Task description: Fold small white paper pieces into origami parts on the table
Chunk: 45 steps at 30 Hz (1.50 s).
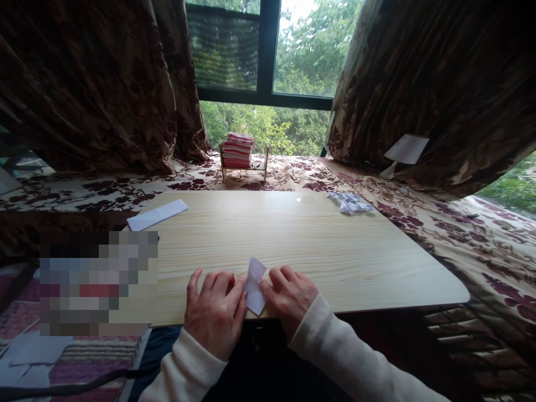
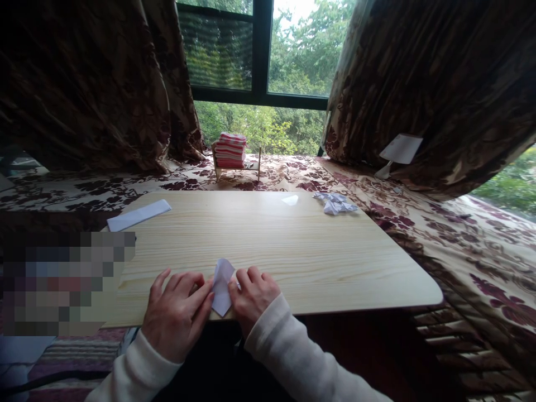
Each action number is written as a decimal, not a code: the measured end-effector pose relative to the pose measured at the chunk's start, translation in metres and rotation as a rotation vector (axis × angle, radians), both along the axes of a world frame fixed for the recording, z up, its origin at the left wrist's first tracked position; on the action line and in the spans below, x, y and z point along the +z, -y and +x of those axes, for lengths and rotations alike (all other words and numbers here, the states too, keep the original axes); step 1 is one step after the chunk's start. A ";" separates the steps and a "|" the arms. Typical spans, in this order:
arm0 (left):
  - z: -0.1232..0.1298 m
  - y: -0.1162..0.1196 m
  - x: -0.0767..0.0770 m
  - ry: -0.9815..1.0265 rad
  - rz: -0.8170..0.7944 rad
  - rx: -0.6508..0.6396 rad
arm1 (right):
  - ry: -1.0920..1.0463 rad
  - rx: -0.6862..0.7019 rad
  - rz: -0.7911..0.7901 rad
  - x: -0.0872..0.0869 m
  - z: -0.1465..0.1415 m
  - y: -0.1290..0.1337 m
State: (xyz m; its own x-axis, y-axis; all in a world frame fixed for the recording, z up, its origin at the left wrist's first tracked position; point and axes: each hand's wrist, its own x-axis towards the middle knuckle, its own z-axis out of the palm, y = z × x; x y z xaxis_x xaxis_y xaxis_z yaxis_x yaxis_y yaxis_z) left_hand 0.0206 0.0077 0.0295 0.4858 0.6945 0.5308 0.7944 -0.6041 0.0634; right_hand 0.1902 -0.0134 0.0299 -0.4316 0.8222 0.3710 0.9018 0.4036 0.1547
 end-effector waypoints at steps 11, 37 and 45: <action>-0.004 -0.006 -0.001 0.093 0.004 -0.109 | -0.005 0.000 0.007 -0.001 0.000 -0.001; -0.003 -0.016 -0.006 0.201 -0.107 -0.057 | -0.131 0.036 0.167 0.006 0.012 0.010; -0.009 -0.020 -0.005 0.226 -0.142 -0.050 | -0.060 0.011 -0.053 0.009 -0.017 0.004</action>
State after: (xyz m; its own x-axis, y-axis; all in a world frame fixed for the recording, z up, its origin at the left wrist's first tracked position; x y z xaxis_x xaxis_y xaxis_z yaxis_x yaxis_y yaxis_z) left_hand 0.0117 0.0272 0.0247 0.4018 0.7480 0.5282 0.7199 -0.6145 0.3227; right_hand 0.1730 -0.0171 0.0391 -0.4188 0.8370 0.3521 0.9043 0.4195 0.0785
